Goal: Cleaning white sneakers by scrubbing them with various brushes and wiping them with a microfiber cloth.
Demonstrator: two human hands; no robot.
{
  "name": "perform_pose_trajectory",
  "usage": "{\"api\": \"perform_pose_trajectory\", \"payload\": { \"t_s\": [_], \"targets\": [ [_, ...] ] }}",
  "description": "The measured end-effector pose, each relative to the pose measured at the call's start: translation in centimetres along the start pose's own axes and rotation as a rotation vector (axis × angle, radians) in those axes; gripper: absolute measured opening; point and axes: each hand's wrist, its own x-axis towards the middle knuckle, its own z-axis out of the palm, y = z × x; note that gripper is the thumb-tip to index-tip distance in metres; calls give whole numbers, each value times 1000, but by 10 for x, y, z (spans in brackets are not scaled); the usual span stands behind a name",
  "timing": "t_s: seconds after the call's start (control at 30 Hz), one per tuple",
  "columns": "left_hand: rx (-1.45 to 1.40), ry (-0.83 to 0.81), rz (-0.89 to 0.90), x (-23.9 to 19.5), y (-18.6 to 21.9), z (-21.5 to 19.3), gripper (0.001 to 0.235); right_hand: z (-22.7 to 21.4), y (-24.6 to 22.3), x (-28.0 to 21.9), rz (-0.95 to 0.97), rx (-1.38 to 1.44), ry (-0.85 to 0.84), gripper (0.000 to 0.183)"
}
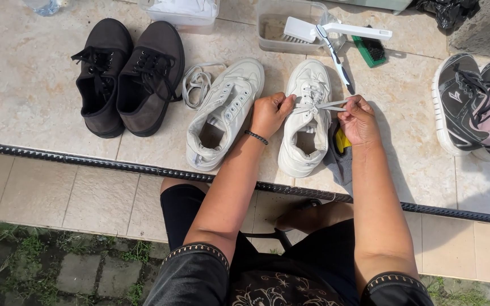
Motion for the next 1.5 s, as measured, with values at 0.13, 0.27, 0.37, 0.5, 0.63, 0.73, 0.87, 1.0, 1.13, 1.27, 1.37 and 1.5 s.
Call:
{"api": "perform_pose_trajectory", "payload": {
  "t_s": [0.13, 0.27, 0.37, 0.5, 0.63, 0.73, 0.87, 1.0, 1.13, 1.27, 1.37, 1.5],
  "targets": [
    [12, 22, 49, -3, -3, 0, 46, 10, -3, -1, 0, -40, 62, 11],
    [58, 36, 75, -6, 13, -8, 43, 17, -4, 1, -10, -70, 108, 11],
    [38, 51, 78, -5, 26, -12, 38, 46, -28, -6, -15, -93, 110, 11],
    [19, 73, 60, -4, 30, -13, 33, 69, -80, -21, -80, -144, 66, 19],
    [-22, 43, 44, -2, 27, -13, 33, 51, -100, -43, -144, -516, 78, 21],
    [27, 8, 39, -4, 35, -18, 36, 45, -90, -70, -92, -950, 130, 33],
    [49, 7, -9, -11, 43, -19, 44, 15, -47, -81, -12, -1177, 150, 38],
    [77, 4, 1, -6, 27, -9, 49, 1, -28, -74, -116, -1014, 219, 10],
    [107, -1, -2, -7, 25, -6, 51, 33, -55, -80, -188, -744, 287, 21],
    [24, 46, 31, -7, 27, -10, 47, 54, -75, -81, -201, -642, 175, 17],
    [-177, 92, 149, -6, 35, -20, 43, 81, -83, -78, -212, -549, 94, 16],
    [-600, -9, 202, -12, 39, -22, 92, 140, -86, -60, -242, -408, -24, 18]
  ]
}}
